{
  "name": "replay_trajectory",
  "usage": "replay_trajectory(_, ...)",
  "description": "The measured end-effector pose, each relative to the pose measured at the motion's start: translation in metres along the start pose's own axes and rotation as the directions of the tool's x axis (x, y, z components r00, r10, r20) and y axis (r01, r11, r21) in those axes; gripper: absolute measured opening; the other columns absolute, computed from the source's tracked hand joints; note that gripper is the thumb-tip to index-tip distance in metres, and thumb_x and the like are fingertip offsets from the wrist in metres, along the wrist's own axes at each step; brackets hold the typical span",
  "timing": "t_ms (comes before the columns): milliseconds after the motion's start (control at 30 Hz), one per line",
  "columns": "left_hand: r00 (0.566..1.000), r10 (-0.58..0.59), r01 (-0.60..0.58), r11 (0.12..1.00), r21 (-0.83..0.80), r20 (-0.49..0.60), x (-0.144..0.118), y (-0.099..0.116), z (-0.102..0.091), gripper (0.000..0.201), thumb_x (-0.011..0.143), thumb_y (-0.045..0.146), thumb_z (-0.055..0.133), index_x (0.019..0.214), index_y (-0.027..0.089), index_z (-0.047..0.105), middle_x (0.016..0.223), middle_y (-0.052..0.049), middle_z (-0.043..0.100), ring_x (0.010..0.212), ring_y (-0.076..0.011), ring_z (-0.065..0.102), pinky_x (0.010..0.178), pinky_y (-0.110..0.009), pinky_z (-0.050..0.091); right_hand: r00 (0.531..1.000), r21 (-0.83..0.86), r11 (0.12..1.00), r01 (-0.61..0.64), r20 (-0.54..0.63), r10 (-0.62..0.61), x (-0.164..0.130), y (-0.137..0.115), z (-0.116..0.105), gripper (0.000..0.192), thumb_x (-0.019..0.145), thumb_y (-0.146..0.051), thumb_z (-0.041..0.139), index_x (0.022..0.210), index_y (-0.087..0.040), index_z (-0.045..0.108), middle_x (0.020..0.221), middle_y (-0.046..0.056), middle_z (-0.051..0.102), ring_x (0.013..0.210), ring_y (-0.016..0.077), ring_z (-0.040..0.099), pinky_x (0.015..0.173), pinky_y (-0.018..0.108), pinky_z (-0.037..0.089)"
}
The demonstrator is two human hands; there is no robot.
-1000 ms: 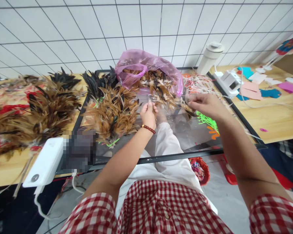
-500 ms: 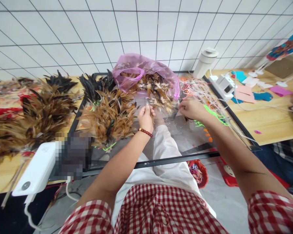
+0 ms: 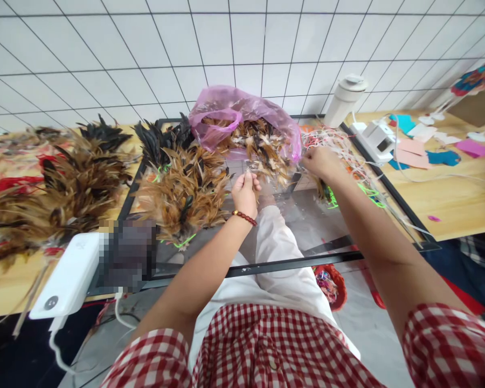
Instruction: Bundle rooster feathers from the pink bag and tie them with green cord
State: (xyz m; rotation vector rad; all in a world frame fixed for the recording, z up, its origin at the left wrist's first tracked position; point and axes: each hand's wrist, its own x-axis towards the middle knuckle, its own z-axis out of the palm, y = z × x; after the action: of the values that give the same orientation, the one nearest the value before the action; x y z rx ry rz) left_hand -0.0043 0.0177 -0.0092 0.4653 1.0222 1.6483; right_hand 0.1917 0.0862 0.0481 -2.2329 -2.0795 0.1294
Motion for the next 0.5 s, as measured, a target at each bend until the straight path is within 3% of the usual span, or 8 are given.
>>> replay_trajectory(100, 1.0, -0.012, 0.012, 1.0, -0.006, -0.007, 0.001, 0.0, 0.0, 0.03, 0.091, 0.033, 0.072, 0.069, 0.016, 0.059, 0.054, 0.007, 0.053, 0.045, -0.0032, 0.048, 0.051, -0.018, 0.04, 0.993, 0.031, 0.999, 0.008, 0.119, -0.012, 0.01, -0.001, 0.002, 0.017, 0.08, -0.03, 0.069, 0.085, -0.016, 0.078, 0.093, 0.014, 0.077, 0.089, 0.0263, 0.07, 0.074, 0.034, 0.05)
replay_trajectory(200, 1.0, -0.023, 0.023, 1.0, -0.011, -0.005, 0.001, 0.001, 0.0, 0.03, 0.092, 0.032, 0.071, 0.069, 0.016, 0.059, 0.054, 0.007, 0.054, 0.045, -0.0034, 0.048, 0.052, -0.018, 0.04, 0.981, 0.346, 0.938, 0.021, 0.172, -0.086, 0.016, 0.013, -0.002, 0.007, 0.075, -0.023, 0.073, 0.071, -0.018, 0.069, 0.071, 0.004, 0.069, 0.066, 0.0158, 0.06, 0.064, 0.029, 0.046)
replay_trajectory(267, 1.0, -0.022, 0.022, 1.0, -0.012, -0.001, 0.0, 0.001, 0.001, 0.029, 0.093, 0.03, 0.069, 0.069, 0.016, 0.06, 0.055, 0.006, 0.054, 0.046, -0.0037, 0.049, 0.052, -0.018, 0.041, 0.984, 0.627, 0.779, 0.01, 0.133, -0.119, 0.016, 0.028, -0.009, 0.013, 0.074, -0.025, 0.075, 0.07, -0.019, 0.064, 0.066, 0.001, 0.065, 0.058, 0.0118, 0.053, 0.058, 0.027, 0.044)
replay_trajectory(333, 1.0, -0.018, 0.018, 1.0, -0.004, 0.001, 0.0, 0.001, 0.001, 0.029, 0.093, 0.029, 0.069, 0.069, 0.016, 0.06, 0.055, 0.006, 0.054, 0.046, -0.0039, 0.049, 0.052, -0.018, 0.041, 0.988, 0.798, 0.602, 0.021, 0.077, -0.136, 0.013, 0.039, -0.016, 0.018, 0.073, -0.029, 0.078, 0.071, -0.02, 0.063, 0.067, 0.001, 0.066, 0.056, 0.0111, 0.052, 0.056, 0.027, 0.044)
replay_trajectory(500, 1.0, -0.016, 0.016, 1.0, 0.014, 0.005, -0.001, 0.001, 0.001, 0.031, 0.089, 0.035, 0.075, 0.068, 0.017, 0.059, 0.055, 0.007, 0.052, 0.046, -0.0037, 0.048, 0.052, -0.018, 0.04, 0.994, 0.922, 0.384, 0.052, -0.012, -0.106, -0.005, 0.04, -0.03, 0.023, 0.068, -0.029, 0.086, 0.078, -0.022, 0.068, 0.069, 0.0, 0.067, 0.056, 0.0103, 0.054, 0.052, 0.027, 0.047)
